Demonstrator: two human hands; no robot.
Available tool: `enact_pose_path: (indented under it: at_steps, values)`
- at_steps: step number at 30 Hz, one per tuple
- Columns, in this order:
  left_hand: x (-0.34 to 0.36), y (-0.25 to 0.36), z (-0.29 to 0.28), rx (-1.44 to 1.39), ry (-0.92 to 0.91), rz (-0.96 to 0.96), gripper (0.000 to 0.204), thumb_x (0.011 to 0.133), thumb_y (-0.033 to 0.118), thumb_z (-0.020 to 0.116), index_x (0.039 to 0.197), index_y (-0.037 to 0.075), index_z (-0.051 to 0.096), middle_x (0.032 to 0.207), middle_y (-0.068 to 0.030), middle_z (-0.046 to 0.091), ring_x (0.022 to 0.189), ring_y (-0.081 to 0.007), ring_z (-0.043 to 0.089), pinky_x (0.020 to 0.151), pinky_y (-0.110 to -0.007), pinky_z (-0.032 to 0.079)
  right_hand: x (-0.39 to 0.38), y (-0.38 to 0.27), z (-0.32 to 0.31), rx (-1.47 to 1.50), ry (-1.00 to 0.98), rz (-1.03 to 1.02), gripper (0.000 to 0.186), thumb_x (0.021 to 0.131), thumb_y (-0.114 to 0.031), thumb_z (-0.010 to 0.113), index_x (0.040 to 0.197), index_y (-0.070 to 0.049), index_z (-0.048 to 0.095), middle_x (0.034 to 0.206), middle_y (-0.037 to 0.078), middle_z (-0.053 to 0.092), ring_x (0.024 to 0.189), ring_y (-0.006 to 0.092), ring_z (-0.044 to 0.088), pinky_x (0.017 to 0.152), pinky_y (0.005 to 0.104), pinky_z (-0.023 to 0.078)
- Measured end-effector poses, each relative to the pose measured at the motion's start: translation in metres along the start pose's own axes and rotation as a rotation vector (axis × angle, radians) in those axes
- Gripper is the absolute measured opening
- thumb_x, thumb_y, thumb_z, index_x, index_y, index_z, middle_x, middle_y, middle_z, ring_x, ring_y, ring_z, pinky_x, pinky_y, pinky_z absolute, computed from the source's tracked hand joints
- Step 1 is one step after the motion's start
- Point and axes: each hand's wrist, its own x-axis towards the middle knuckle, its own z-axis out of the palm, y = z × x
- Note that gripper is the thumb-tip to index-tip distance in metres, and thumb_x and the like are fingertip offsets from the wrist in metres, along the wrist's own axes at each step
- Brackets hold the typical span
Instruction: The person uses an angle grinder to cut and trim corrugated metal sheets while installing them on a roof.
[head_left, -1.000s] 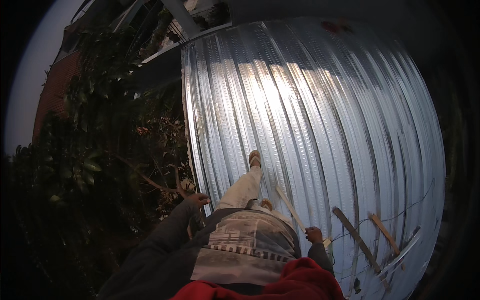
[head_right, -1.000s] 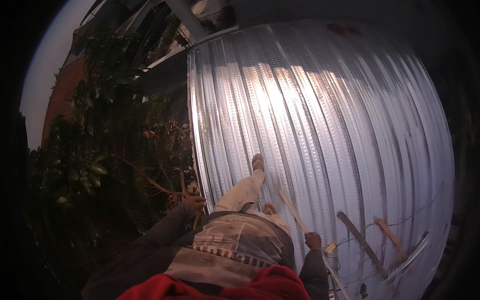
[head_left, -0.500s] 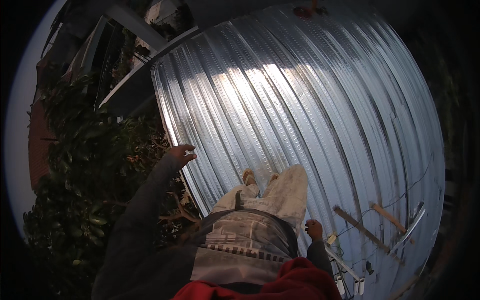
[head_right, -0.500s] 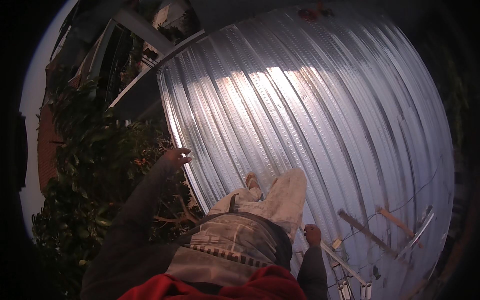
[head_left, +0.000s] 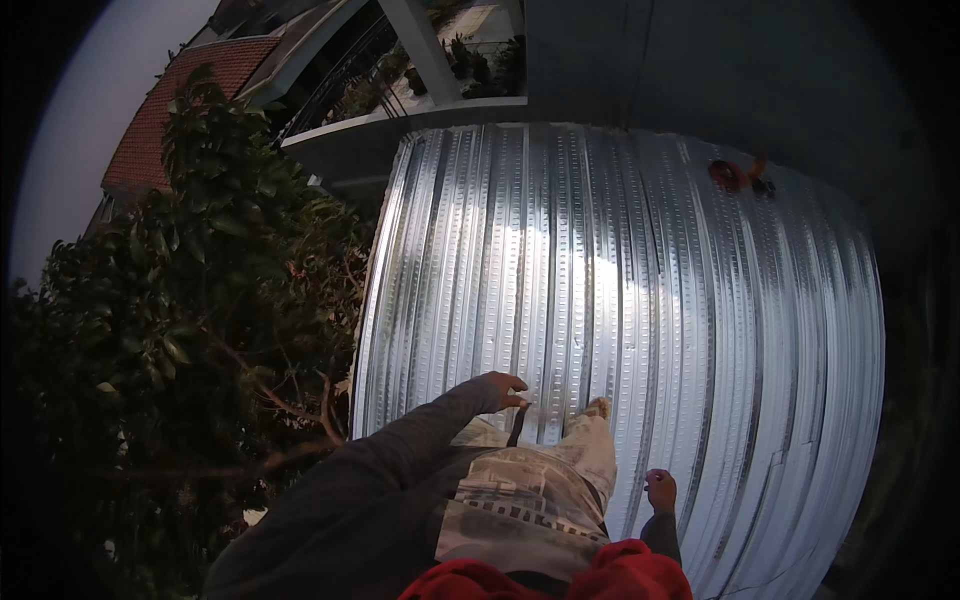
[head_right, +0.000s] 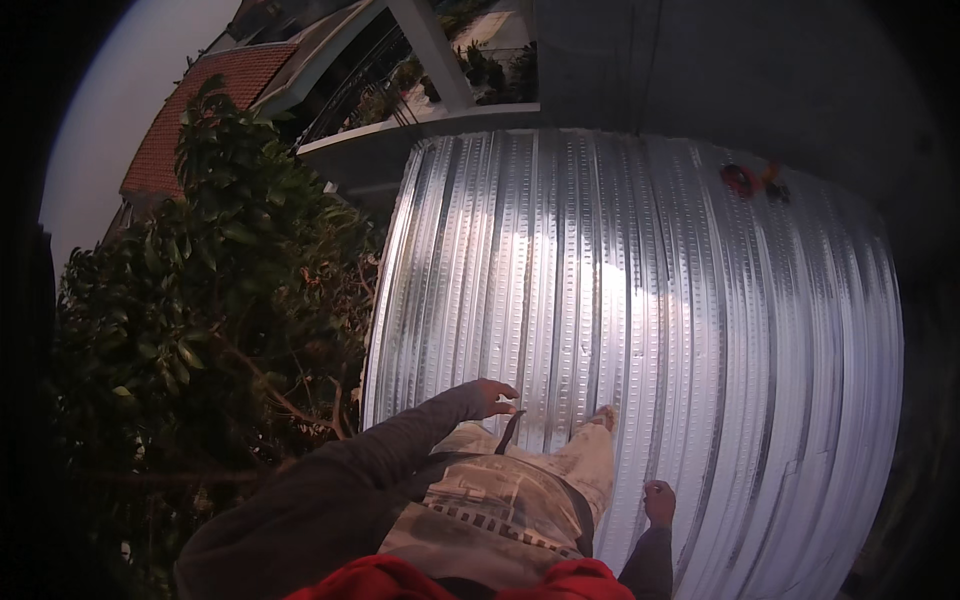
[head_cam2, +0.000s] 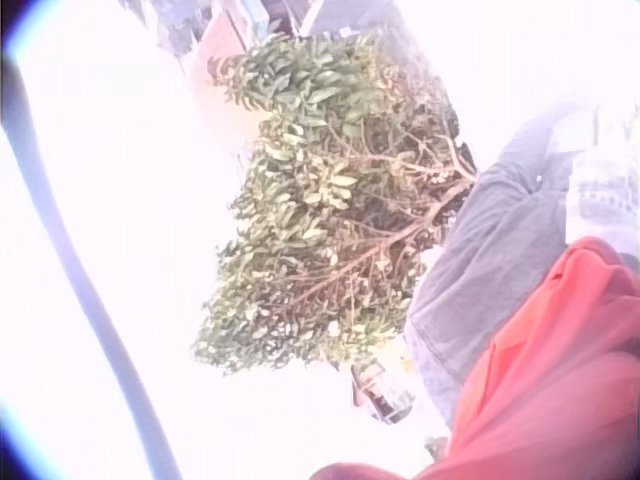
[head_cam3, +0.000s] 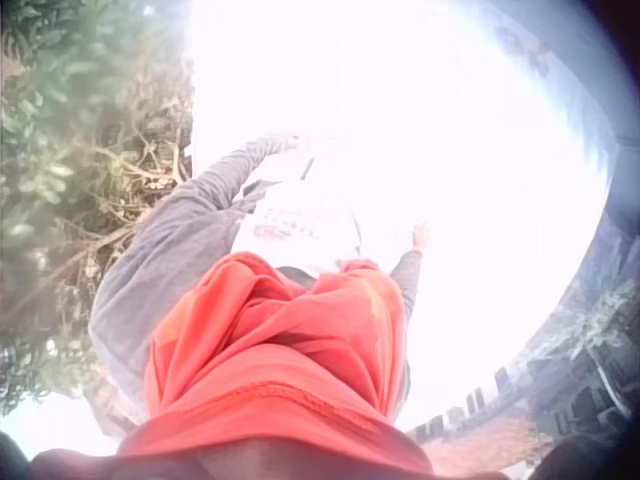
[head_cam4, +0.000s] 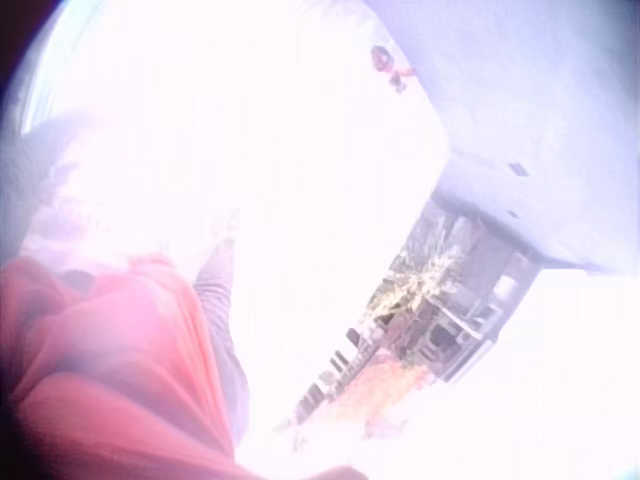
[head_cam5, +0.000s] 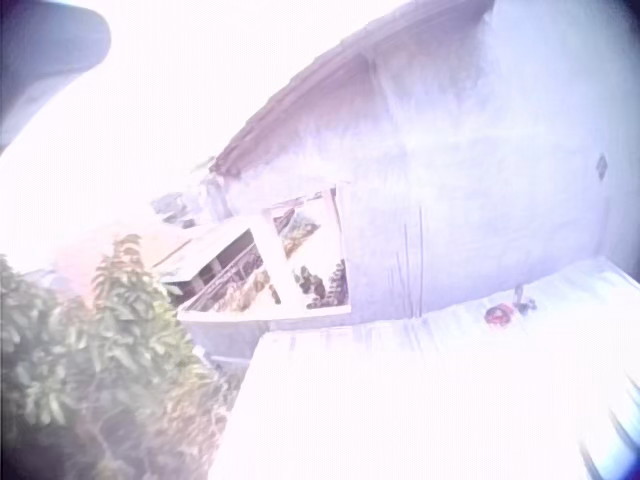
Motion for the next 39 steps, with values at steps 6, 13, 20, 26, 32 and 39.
enact_pose_path:
  at_steps: [6, 13, 20, 26, 32, 39]
  values:
    - [-0.074, -0.155, 0.021, -0.425, 0.416, -0.499, 0.055, 0.091, 0.046, 0.07, 0.128, 0.005, 0.065, 0.122, -0.017, 0.069, 0.115, -0.0296, 0.064, 0.097, -0.042, 0.051, 0.193, -0.154, -0.254, 0.319, 0.356, -0.222, 0.033, 0.1, -0.027, 0.059, 0.116, 0.001, 0.063, 0.091, 0.008, 0.067, 0.066, 0.0119, 0.058, 0.054, 0.0247, 0.045]
    - [-0.108, -0.171, 0.092, -0.841, 0.382, -0.77, 0.045, 0.091, 0.042, 0.072, 0.116, 0.005, 0.07, 0.099, -0.0103, 0.072, 0.089, -0.0231, 0.067, 0.078, -0.04, 0.054, 0.261, -0.3, -0.254, 0.029, 0.225, -0.363, 0.036, 0.101, -0.03, 0.058, 0.118, 0.002, 0.063, 0.095, 0.011, 0.069, 0.07, 0.0148, 0.063, 0.057, 0.0275, 0.047]
    - [-0.004, -0.208, 0.03, -0.646, 0.216, -0.437, 0.047, 0.09, 0.043, 0.073, 0.12, 0.007, 0.07, 0.11, -0.0131, 0.071, 0.103, -0.0241, 0.066, 0.088, -0.038, 0.052, 0.247, -0.325, -0.058, -0.231, -0.135, -0.436, 0.035, 0.094, -0.033, 0.065, 0.105, 0.0, 0.069, 0.082, 0.008, 0.068, 0.072, 0.016, 0.068, 0.063, 0.0318, 0.053]
    - [0.048, -0.166, -0.2, -0.715, 0.632, -0.384, 0.051, 0.089, 0.042, 0.074, 0.127, 0.009, 0.067, 0.121, -0.0139, 0.07, 0.11, -0.0261, 0.066, 0.097, -0.038, 0.051, 0.202, -0.385, -0.005, -0.537, -0.326, -0.203, 0.041, 0.097, -0.037, 0.061, 0.111, 0.0, 0.069, 0.1, 0.017, 0.074, 0.093, 0.0302, 0.072, 0.08, 0.0406, 0.056]
    - [0.066, -0.13, -0.357, -0.772, 0.805, -0.297, 0.051, 0.089, 0.041, 0.073, 0.13, 0.012, 0.065, 0.125, -0.0118, 0.069, 0.114, -0.0267, 0.065, 0.099, -0.038, 0.051, 0.228, -0.481, -0.032, -0.434, -0.379, -0.125, 0.043, 0.1, -0.036, 0.058, 0.112, 0.004, 0.066, 0.097, 0.015, 0.073, 0.082, 0.0218, 0.073, 0.067, 0.0331, 0.057]
    - [0.132, -0.102, -0.354, -0.831, 0.943, -0.406, 0.052, 0.089, 0.045, 0.072, 0.129, 0.013, 0.065, 0.124, -0.0105, 0.07, 0.115, -0.0303, 0.066, 0.098, -0.039, 0.052, 0.397, -0.577, -0.058, -0.878, -0.604, -0.407, 0.038, 0.099, -0.033, 0.06, 0.112, 0.002, 0.066, 0.095, 0.013, 0.072, 0.077, 0.0203, 0.07, 0.063, 0.0334, 0.056]
